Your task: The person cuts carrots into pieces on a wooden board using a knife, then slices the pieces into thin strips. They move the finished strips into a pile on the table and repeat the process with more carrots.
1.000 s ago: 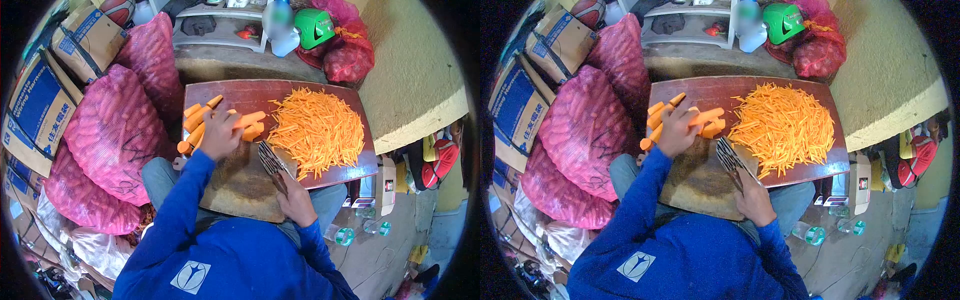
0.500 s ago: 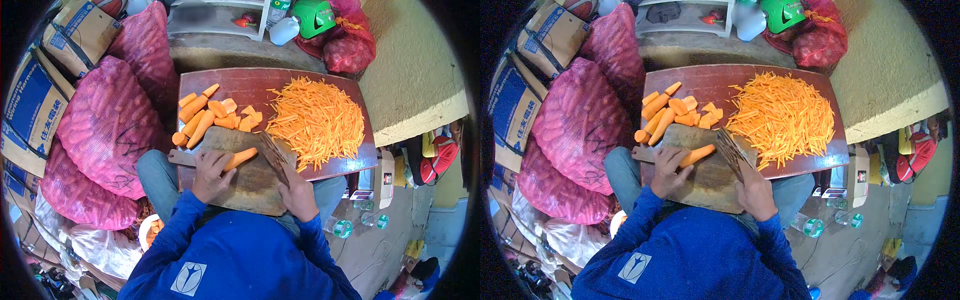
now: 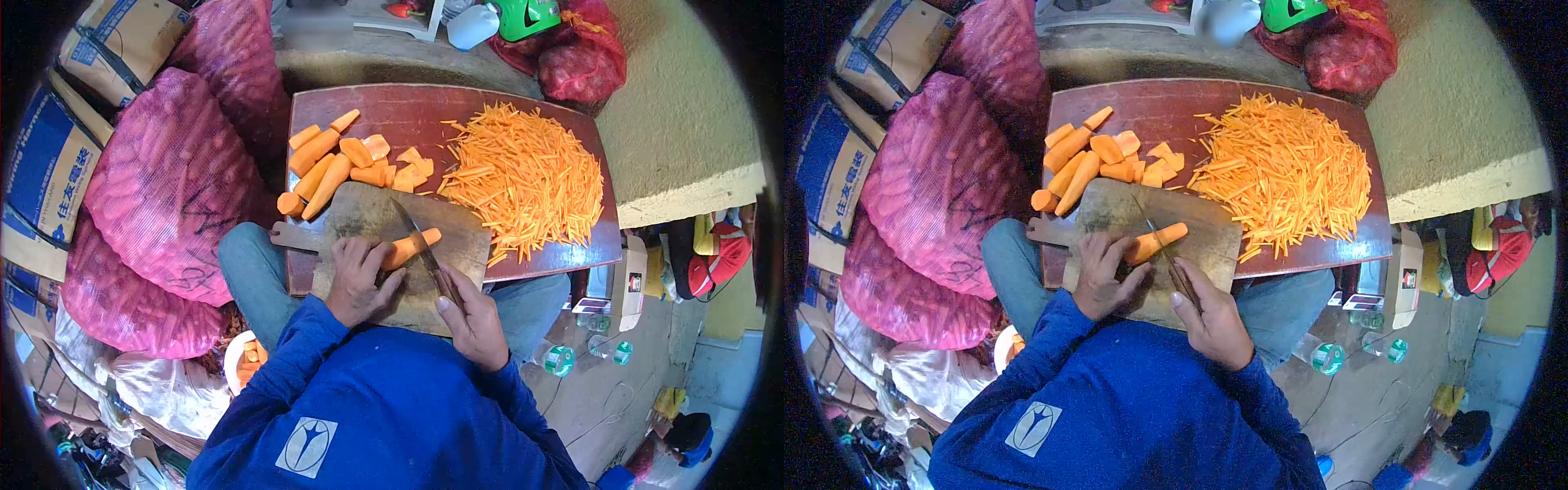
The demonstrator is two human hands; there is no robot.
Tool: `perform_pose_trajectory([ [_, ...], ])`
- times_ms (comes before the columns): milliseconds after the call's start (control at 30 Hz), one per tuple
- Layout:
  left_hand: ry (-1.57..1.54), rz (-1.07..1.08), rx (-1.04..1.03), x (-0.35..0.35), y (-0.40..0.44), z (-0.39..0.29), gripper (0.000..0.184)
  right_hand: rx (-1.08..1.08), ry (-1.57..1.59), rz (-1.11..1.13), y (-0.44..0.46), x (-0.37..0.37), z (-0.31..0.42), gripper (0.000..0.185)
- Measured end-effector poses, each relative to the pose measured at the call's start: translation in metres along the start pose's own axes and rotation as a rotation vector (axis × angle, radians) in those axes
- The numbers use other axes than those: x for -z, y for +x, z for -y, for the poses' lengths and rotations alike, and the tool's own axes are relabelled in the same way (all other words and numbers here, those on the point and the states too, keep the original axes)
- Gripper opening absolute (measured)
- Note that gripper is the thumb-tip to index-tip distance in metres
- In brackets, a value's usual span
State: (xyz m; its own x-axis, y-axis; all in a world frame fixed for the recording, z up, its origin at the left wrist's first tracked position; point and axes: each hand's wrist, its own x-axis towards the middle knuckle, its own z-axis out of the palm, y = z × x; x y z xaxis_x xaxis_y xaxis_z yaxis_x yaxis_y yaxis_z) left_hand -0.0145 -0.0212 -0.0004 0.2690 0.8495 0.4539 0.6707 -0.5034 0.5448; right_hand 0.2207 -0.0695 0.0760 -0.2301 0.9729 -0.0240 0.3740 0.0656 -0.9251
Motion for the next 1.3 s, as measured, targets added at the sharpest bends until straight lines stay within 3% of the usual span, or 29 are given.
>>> perform_pose_trajectory([
  [233,-0.039,-0.012,0.045,0.002,0.004,0.000,0.049,-0.068,-0.090,0.096,0.006,-0.002,-0.003,0.049],
  [667,-0.061,-0.034,0.033,0.000,0.001,0.006,0.046,-0.011,-0.053,0.022,0.001,-0.007,-0.003,0.046],
  [767,-0.043,-0.028,0.029,0.002,0.004,0.002,0.047,-0.078,0.010,-0.003,0.001,-0.002,-0.005,0.046],
  [833,-0.043,-0.032,0.020,0.001,0.003,0.003,0.047,-0.446,0.267,0.063,0.006,0.006,0.000,0.046],
  [867,-0.041,-0.035,0.010,0.000,0.003,0.004,0.046,-0.445,0.268,0.065,0.004,0.005,0.000,0.046],
  [933,-0.045,-0.051,0.016,-0.003,0.002,0.006,0.046,-0.152,0.074,-0.033,-0.001,0.002,0.001,0.046],
  [1300,-0.035,-0.067,0.000,-0.004,0.000,0.006,0.045,-0.001,-0.049,-0.023,0.012,-0.009,0.011,0.044],
])
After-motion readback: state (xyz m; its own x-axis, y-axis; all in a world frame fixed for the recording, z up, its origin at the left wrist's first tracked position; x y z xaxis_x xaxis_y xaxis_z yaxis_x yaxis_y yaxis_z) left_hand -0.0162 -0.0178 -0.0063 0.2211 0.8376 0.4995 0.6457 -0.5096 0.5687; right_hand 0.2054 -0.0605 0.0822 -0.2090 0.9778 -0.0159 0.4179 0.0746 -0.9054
